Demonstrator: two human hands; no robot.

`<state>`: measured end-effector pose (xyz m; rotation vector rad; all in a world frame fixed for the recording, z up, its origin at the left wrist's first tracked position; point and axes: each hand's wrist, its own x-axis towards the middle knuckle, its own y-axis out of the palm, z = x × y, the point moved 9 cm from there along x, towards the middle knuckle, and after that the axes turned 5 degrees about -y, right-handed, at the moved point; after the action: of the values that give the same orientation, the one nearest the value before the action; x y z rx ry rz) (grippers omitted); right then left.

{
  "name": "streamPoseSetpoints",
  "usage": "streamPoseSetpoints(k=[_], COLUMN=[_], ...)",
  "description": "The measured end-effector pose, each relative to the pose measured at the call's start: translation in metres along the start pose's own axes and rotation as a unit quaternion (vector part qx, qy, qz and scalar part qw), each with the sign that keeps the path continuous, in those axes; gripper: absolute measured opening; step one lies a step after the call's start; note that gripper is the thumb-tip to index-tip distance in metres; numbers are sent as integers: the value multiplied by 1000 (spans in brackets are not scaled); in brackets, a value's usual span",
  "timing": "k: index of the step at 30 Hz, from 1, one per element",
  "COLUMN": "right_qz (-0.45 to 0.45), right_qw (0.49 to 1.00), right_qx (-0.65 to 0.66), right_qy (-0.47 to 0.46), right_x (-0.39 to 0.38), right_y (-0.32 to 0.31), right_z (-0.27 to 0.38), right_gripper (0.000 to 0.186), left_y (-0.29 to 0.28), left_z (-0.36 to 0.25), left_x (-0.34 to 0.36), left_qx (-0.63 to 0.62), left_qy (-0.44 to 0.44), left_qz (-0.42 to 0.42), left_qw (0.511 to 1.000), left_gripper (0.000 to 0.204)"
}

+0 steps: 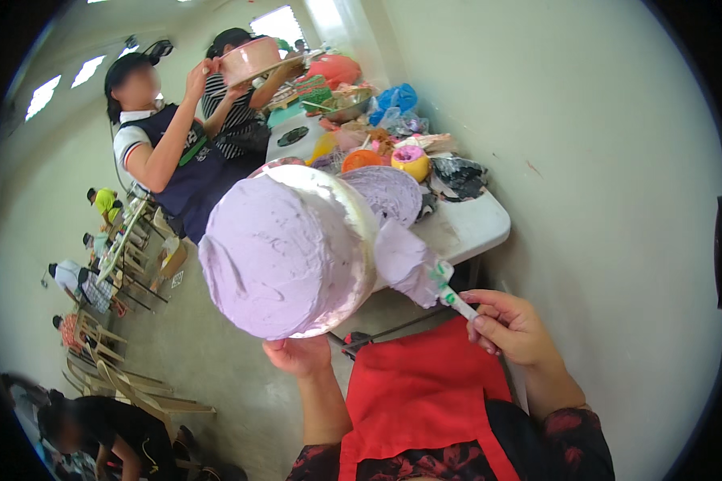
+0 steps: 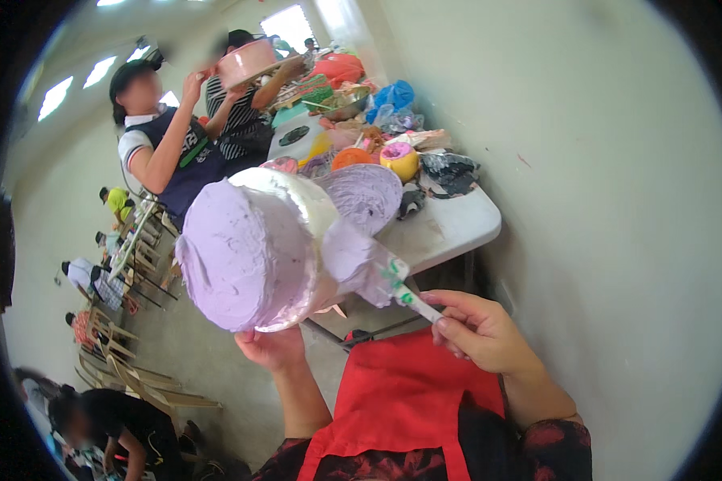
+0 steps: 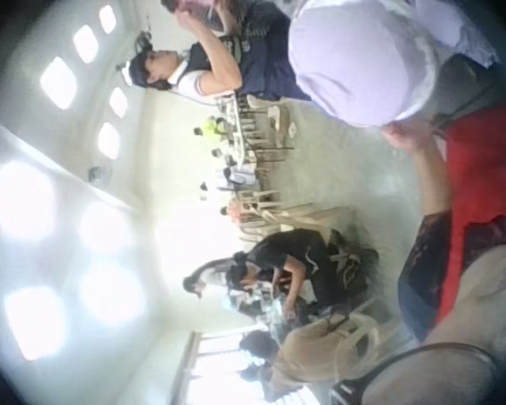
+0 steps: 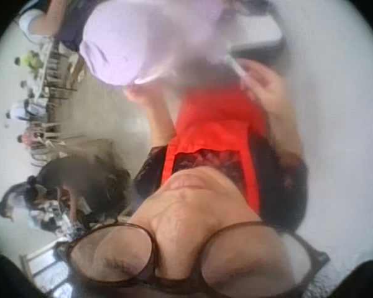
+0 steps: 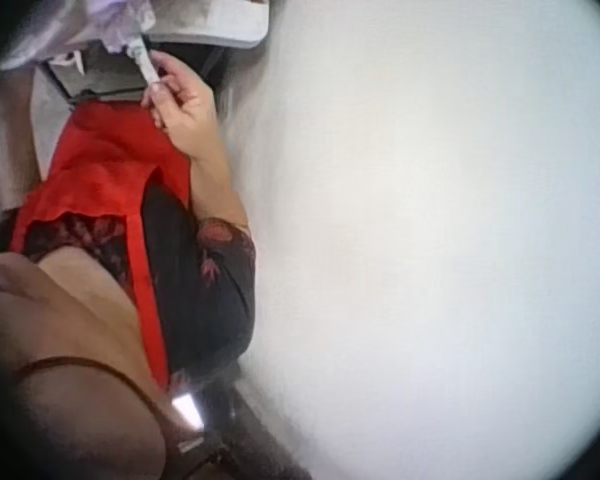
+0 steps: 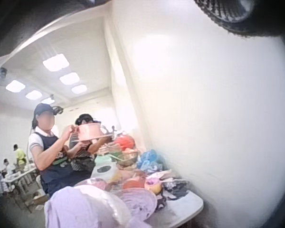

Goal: The person spreads purple frosting onto a white cake using a spatula. They rotate the cake and smooth the frosting on the top and sides, repeatedly adding more frosting from a nearby bowl to achieve even coverage.

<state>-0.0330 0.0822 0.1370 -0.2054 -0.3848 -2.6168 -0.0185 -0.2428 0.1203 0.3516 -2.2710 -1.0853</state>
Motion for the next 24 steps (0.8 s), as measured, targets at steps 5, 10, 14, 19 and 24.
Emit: streamPoseSetpoints(k=[5, 10, 14, 19, 24], right_qz=[31, 3, 12, 23, 25], right_qw=[997, 985, 977, 970, 970], right_qx=[-50, -121, -165, -191, -186], right_qy=[-44, -121, -136, -146, -154], right_x=[0, -1, -3, -1, 0], right_y=[4, 3, 3, 9, 12], right_z=[6, 21, 27, 34, 36], right_gripper=[37, 35, 36, 36, 37], left_y=[10, 7, -1, 0, -1], left_z=[-3, -10, -10, -15, -16], left_x=[-1, -2, -3, -2, 0], left_qx=[33, 72, 51, 59, 50], left_qy=[43, 99, 113, 119, 104], left_qz=[31, 82, 30, -2, 2], left_qw=[998, 989, 992, 991, 993], left_gripper=[58, 57, 56, 54, 56])
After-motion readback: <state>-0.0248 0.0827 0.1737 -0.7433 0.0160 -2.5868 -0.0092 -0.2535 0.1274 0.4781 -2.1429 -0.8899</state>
